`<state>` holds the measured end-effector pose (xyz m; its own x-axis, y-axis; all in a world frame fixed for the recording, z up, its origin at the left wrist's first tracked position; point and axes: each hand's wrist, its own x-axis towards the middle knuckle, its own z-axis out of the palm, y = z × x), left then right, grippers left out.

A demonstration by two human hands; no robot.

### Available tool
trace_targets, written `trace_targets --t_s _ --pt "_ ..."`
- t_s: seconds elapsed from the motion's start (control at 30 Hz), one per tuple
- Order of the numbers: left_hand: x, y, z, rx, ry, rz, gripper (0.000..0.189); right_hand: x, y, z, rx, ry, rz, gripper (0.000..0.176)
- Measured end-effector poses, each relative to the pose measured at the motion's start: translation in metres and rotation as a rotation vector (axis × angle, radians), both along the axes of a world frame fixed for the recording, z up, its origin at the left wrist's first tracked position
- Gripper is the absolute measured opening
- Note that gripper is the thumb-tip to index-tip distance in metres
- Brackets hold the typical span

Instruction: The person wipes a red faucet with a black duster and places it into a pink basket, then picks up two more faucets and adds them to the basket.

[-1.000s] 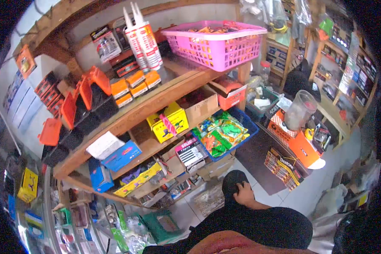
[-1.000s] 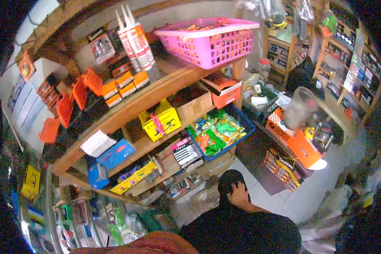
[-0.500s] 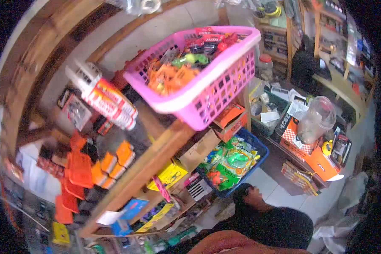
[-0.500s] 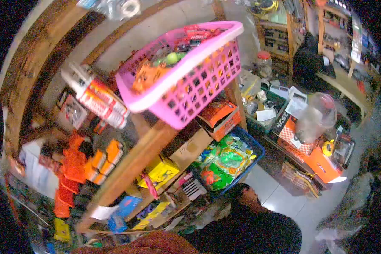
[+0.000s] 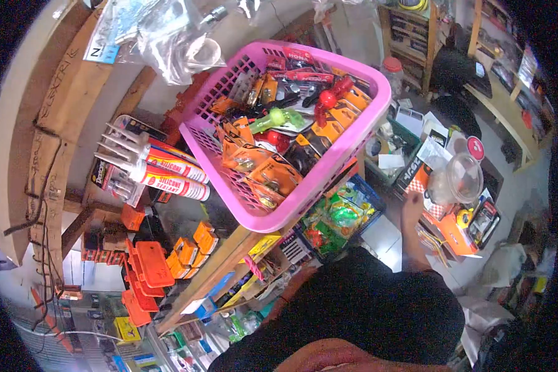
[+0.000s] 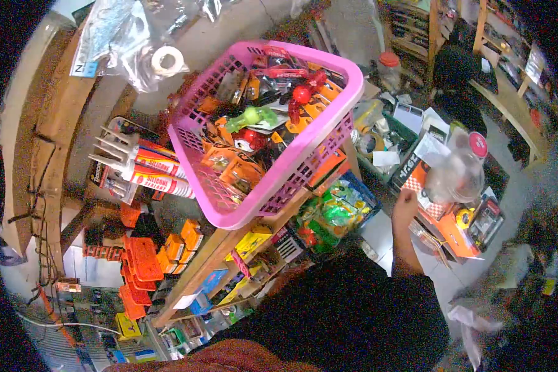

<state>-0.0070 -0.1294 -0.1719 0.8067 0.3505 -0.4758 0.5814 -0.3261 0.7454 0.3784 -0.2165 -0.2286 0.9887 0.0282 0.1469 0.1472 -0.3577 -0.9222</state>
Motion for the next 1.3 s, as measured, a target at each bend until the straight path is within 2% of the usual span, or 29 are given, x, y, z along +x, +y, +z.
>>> trace_targets --t_s 0.07,0.13,0.17,0.2,0.27,0.33,0.37,0.4,0.43,0.5,0.53,0.57,0.6,0.67,0.7,0.87,0.93,0.97,1.07,1.13,1.2,1.23,1.3 --pt "0.010 0.013 0.048 0.055 -0.002 -0.051 0.042 0.011 0.016 0.076 0.137 0.093 -0.005 0.021" --pt "0.032 0.013 0.084 0.126 -0.010 -0.092 0.042 0.016 0.033 0.152 0.404 -0.129 0.111 0.012" --pt "0.043 0.015 0.109 0.125 0.048 -0.134 0.038 0.013 0.041 0.190 0.512 -0.207 0.181 0.009" --pt "0.055 0.012 0.143 0.056 -0.019 -0.131 0.038 0.007 0.048 0.226 0.623 -0.282 0.253 0.006" --pt "0.078 0.010 0.211 -0.003 -0.093 -0.124 0.038 0.000 0.059 0.283 0.643 -0.568 0.483 0.008" --pt "0.092 0.013 0.266 0.008 -0.476 -0.267 0.035 -0.007 0.069 0.342 0.505 -0.880 0.715 0.012" --pt "0.091 0.018 0.287 0.017 -0.484 -0.264 0.035 -0.009 0.077 0.368 0.430 -1.000 0.873 0.014" --pt "0.088 0.023 0.306 0.163 -0.668 -0.267 0.031 -0.011 0.087 0.387 0.348 -1.117 1.030 0.017" --pt "0.090 0.028 0.317 0.311 -0.850 -0.270 0.027 -0.012 0.099 0.394 0.350 -1.128 1.032 0.017" --pt "0.108 0.043 0.330 0.637 -1.096 -0.127 0.017 -0.011 0.122 0.394 -0.125 -1.017 1.302 0.026" --pt "0.121 0.057 0.331 0.921 -1.051 -0.042 0.016 -0.007 0.132 0.386 -0.129 -1.020 1.297 0.026" --pt "0.137 0.067 0.334 1.113 -0.898 0.048 0.021 -0.004 0.142 0.377 -0.457 -0.879 1.313 0.031" --pt "0.146 0.072 0.329 1.113 -0.906 0.043 0.021 -0.002 0.147 0.376 -0.776 -0.721 1.303 0.036" --pt "0.159 0.079 0.318 0.867 -0.525 0.119 0.028 -0.005 0.143 0.375 -0.755 -0.755 1.255 0.040" --pt "0.160 0.074 0.326 0.800 -0.462 0.068 0.034 -0.007 0.142 0.375 -0.734 -0.784 1.215 0.044" --pt "0.153 0.080 0.315 0.846 -0.553 0.098 0.038 -0.011 0.146 0.374 -0.791 -0.739 1.160 0.044" --pt "0.155 0.081 0.317 1.033 -0.662 0.003 0.041 -0.011 0.147 0.371 -0.805 -0.748 1.114 0.045" --pt "0.155 0.083 0.317 1.137 -0.633 -0.033 0.043 -0.011 0.147 0.371 -0.817 -0.756 1.095 0.046" --pt "0.155 0.086 0.311 1.225 -0.619 -0.048 0.043 -0.011 0.147 0.370 -0.830 -0.798 1.076 0.046" --pt "0.153 0.081 0.315 1.145 -0.580 -0.001 0.039 -0.014 0.143 0.378 -0.875 -0.721 1.050 0.048" --pt "0.150 0.080 0.318 1.019 -0.518 0.027 0.027 -0.013 0.144 0.376 -0.884 -0.741 1.040 0.050" --pt "0.150 0.081 0.313 1.019 -0.615 0.078 0.017 -0.013 0.145 0.377 -0.907 -0.688 1.051 0.050" --pt "0.148 0.082 0.309 1.032 -0.629 0.102 0.016 -0.012 0.148 0.374 -0.931 -0.647 1.056 0.050"
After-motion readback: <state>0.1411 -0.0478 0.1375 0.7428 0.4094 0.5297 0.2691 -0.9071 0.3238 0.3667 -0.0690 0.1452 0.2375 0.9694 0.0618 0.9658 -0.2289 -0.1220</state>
